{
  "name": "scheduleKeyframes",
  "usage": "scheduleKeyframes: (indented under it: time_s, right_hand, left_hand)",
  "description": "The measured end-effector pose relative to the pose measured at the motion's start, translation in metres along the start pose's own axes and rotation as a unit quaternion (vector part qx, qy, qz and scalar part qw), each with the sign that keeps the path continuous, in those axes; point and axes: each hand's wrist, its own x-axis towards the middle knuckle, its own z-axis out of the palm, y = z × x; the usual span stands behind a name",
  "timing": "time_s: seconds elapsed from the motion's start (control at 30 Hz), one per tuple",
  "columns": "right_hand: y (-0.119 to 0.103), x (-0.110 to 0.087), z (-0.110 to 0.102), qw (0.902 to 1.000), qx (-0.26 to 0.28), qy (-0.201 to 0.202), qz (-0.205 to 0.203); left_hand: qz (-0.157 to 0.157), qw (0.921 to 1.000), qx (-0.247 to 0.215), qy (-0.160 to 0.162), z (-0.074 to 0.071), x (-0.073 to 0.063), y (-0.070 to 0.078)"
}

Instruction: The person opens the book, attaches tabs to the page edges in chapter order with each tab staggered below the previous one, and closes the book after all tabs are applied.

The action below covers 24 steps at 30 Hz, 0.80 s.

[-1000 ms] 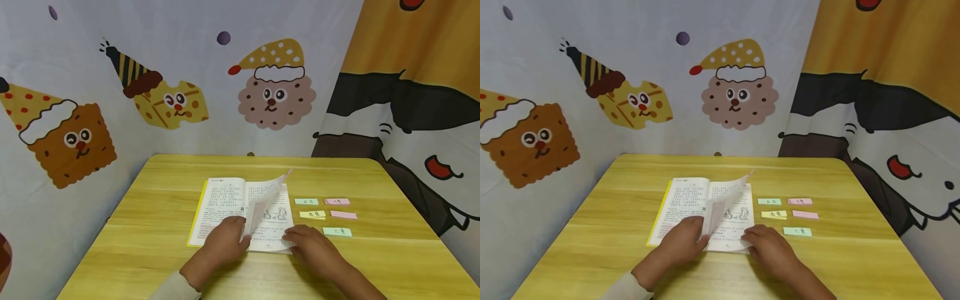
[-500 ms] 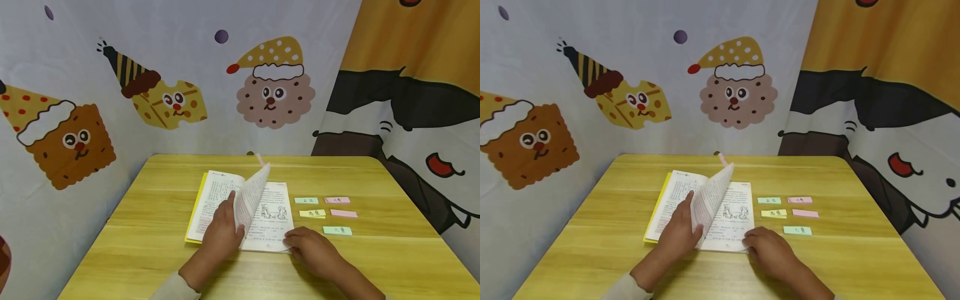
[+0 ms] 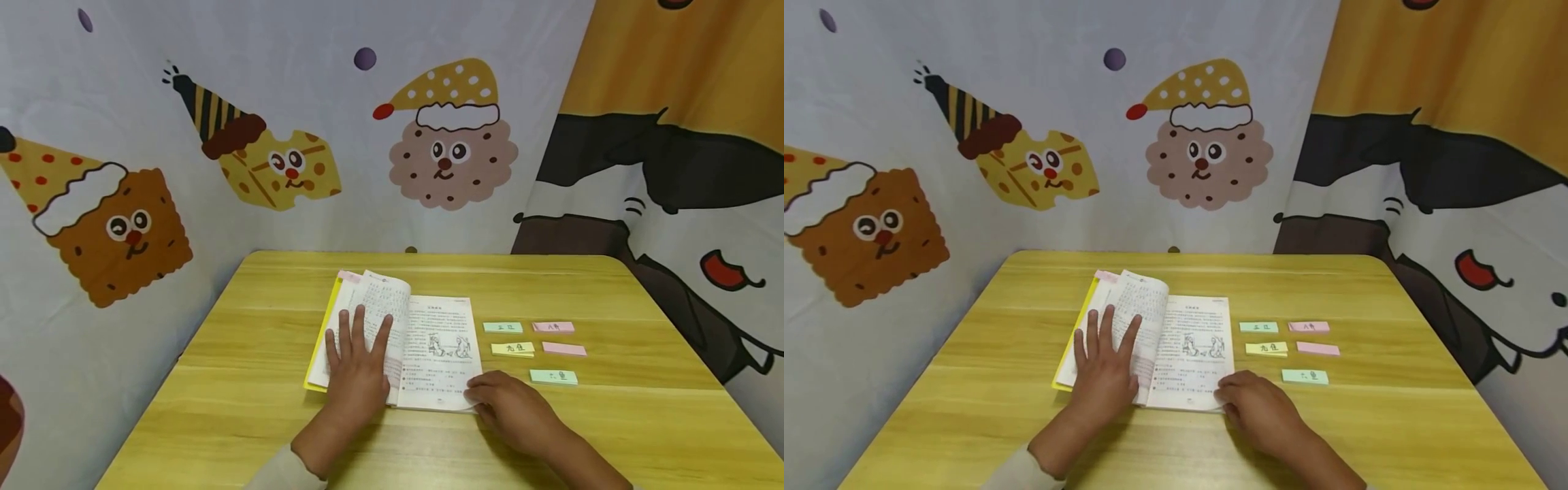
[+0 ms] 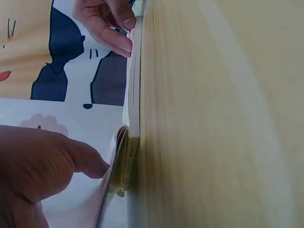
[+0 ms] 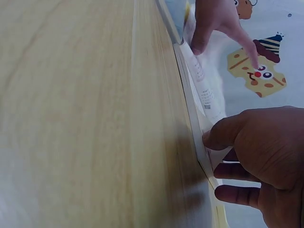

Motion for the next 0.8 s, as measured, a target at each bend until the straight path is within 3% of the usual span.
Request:
scheduleKeyframes:
  time_s: [0.17,0.47,0.63,0.8]
  right_hand:
    - [0.0007,-0.0005,0.0002,1.0000,0.000,0.004,-0.003]
    - [0.0009,-0.0017,0.0011,1.0000,0.000,0.008,0.001]
    - [-0.0001,-0.0016,-0.0008,0.9999,0.001,0.012,0.007]
    - [0.0000,-0.0014,-0.0023,0.9999,0.003,0.013,0.009]
  left_hand:
    - [0.019,0.9985,0.024,-0.045,-0.0016,0.0004,0.0012]
    - [0.140,0.9819,-0.013,-0.127,0.0016,-0.0028,-0.0015]
    - [0.136,0.9776,-0.021,-0.159,-0.0018,-0.0058,-0.0007]
    - [0.117,0.9792,-0.017,-0.165,-0.0054,-0.0081,-0.0001]
